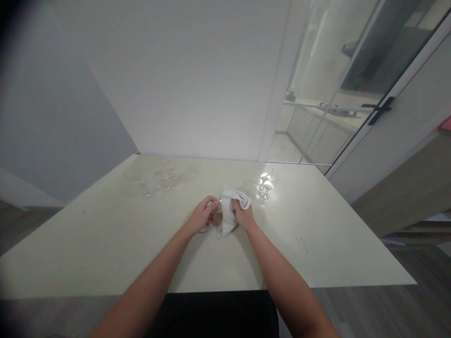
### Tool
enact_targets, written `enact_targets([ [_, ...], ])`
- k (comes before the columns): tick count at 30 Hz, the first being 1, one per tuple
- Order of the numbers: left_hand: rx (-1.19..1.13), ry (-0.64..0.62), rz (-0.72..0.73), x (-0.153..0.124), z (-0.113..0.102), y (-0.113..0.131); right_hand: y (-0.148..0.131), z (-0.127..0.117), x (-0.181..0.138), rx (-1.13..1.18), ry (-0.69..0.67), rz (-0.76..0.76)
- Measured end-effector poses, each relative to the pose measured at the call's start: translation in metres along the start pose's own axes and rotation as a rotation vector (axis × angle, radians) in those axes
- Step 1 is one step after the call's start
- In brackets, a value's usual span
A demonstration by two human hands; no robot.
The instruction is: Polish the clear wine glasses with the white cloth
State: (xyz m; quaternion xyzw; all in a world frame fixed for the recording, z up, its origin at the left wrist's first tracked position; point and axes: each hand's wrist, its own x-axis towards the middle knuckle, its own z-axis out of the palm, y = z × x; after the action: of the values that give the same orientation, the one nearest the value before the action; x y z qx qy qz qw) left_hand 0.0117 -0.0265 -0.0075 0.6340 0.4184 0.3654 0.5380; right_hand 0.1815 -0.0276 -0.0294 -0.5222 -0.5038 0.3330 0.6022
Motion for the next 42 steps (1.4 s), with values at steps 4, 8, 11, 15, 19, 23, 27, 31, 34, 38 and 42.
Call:
enact_targets([
  [4,-0.071,-0.014,-0.053,0.002,-0.003,-0.001,-0.002,-0.002,0.002,0.021,-0.006,0.000],
  [8,-0.056,-0.008,-0.057,0.002,-0.001,-0.001,-0.006,0.002,-0.001,0.071,-0.127,-0.055],
  [11,-0.028,-0.005,-0.049,0.000,0.001,0.001,-0.005,0.005,-0.004,0.105,-0.236,-0.015],
  [15,-0.006,-0.100,-0.072,-0.003,-0.001,0.004,-0.003,0.002,-0.004,0.097,-0.427,0.096],
  [19,0.143,-0.050,0.013,-0.003,-0.004,0.004,-0.004,-0.002,-0.001,0.102,-0.414,0.087],
  [23,0.492,0.118,0.271,-0.003,-0.004,0.003,0.002,0.000,0.005,0.152,-0.174,0.068],
  [27,0.715,0.159,0.397,-0.004,-0.002,0.004,0.009,0.000,0.008,0.149,-0.020,0.110],
  [31,0.510,0.140,0.305,-0.003,-0.003,0.004,0.006,-0.003,0.005,0.156,-0.019,0.099],
  [34,0.143,-0.015,0.108,-0.001,-0.005,0.003,0.001,-0.006,0.004,0.121,-0.097,0.020],
  [38,-0.050,-0.081,-0.017,0.002,-0.006,0.001,-0.001,-0.007,0.004,0.090,-0.173,-0.038],
  [42,0.142,0.160,0.178,0.002,-0.003,0.002,0.006,-0.002,0.004,0.090,-0.035,0.012],
])
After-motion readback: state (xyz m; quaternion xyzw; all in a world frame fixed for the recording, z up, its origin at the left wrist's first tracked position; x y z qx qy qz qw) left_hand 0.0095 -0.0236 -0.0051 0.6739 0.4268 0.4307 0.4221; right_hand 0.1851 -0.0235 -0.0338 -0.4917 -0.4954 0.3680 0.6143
